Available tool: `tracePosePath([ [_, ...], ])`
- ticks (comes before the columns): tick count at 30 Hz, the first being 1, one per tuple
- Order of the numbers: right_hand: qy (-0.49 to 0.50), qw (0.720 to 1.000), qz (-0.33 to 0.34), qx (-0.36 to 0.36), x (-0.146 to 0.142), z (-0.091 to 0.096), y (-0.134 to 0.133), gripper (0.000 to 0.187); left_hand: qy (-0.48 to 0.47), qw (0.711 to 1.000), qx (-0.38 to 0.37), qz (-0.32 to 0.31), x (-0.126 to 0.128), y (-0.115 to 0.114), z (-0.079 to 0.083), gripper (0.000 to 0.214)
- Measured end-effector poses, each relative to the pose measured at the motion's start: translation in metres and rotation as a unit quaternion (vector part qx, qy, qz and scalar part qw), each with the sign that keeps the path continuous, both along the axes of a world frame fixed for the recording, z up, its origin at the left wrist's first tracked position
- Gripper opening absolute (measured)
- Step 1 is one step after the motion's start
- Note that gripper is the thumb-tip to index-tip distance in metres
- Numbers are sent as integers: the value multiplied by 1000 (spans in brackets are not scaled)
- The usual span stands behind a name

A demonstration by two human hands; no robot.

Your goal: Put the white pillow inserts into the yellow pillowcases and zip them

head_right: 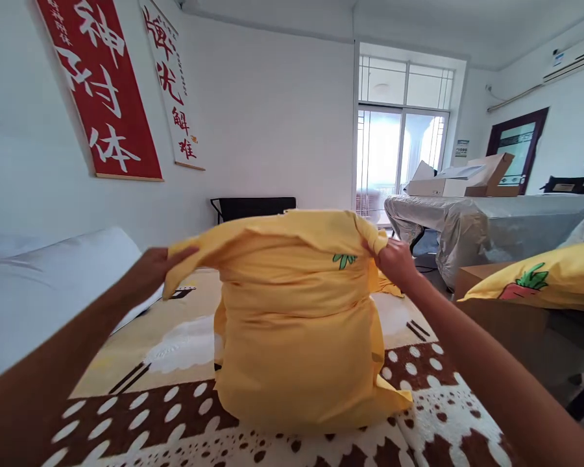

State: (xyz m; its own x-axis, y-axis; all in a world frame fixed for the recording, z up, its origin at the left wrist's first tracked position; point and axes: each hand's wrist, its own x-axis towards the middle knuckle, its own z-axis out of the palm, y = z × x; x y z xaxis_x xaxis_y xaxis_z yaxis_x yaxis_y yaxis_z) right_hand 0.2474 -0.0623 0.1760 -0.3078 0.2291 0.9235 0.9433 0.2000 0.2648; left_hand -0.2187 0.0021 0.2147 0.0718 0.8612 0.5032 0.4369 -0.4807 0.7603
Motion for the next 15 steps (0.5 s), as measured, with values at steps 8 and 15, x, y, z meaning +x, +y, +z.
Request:
tracePosePath([
  [8, 36, 992, 60, -106, -12, -140, -2, 39, -40, 981, -166, -87, 28, 8, -133, 58],
  [15, 181, 960, 100, -188, -23, -176, -17, 49, -98, 971, -197, -93, 35, -2, -156, 49],
])
